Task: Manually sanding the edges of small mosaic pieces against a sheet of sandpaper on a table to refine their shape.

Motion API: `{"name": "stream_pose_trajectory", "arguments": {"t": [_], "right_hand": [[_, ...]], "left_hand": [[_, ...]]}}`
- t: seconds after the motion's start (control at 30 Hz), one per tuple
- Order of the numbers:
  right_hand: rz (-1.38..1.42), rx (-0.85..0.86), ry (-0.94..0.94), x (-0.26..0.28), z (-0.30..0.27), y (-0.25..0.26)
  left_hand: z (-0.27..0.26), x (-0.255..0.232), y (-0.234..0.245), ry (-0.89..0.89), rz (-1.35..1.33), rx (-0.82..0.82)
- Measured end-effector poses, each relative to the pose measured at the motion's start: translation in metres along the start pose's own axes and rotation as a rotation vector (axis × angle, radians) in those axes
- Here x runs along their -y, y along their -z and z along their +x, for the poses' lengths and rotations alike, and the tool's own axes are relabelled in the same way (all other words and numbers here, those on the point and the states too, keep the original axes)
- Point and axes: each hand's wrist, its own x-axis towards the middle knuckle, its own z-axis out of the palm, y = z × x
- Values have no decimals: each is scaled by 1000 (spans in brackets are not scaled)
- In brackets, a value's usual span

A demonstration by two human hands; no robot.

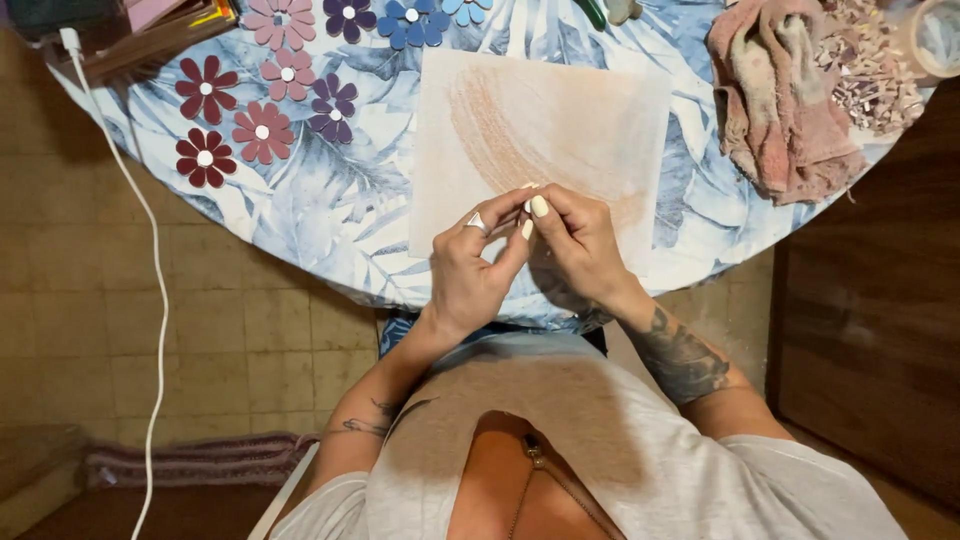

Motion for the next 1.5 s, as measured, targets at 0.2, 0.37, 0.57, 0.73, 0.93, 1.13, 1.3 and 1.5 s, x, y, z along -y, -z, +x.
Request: {"name": "stream_pose_trajectory", "arguments": {"t": [0.2, 0.37, 0.57, 0.73, 0.93, 1.13, 1.3, 1.5], "right_hand": [[74, -9, -56, 2, -4, -4], [132, 15, -72, 1, -6, -2], [-624, 128, 408, -37, -9, 30], [-1110, 252, 728, -41, -2, 34], [-922, 237, 842, -65, 66, -20], [-1191, 239, 855, -51, 99, -23], [-1085, 546, 990, -40, 36, 36], [-1234, 871, 586, -41, 29, 105]], "left_hand": [[-1, 4, 1, -26, 72, -31], [0, 0, 3, -47, 96, -23], [-12, 6, 18, -285, 472, 73], [-31, 20, 35, -313, 826, 256], [-34, 26, 39, -265, 875, 375], [-34, 21, 40, -275, 1021, 414], [-39, 30, 38, -242, 876, 382], [-29, 26, 33, -278, 822, 291]]}}
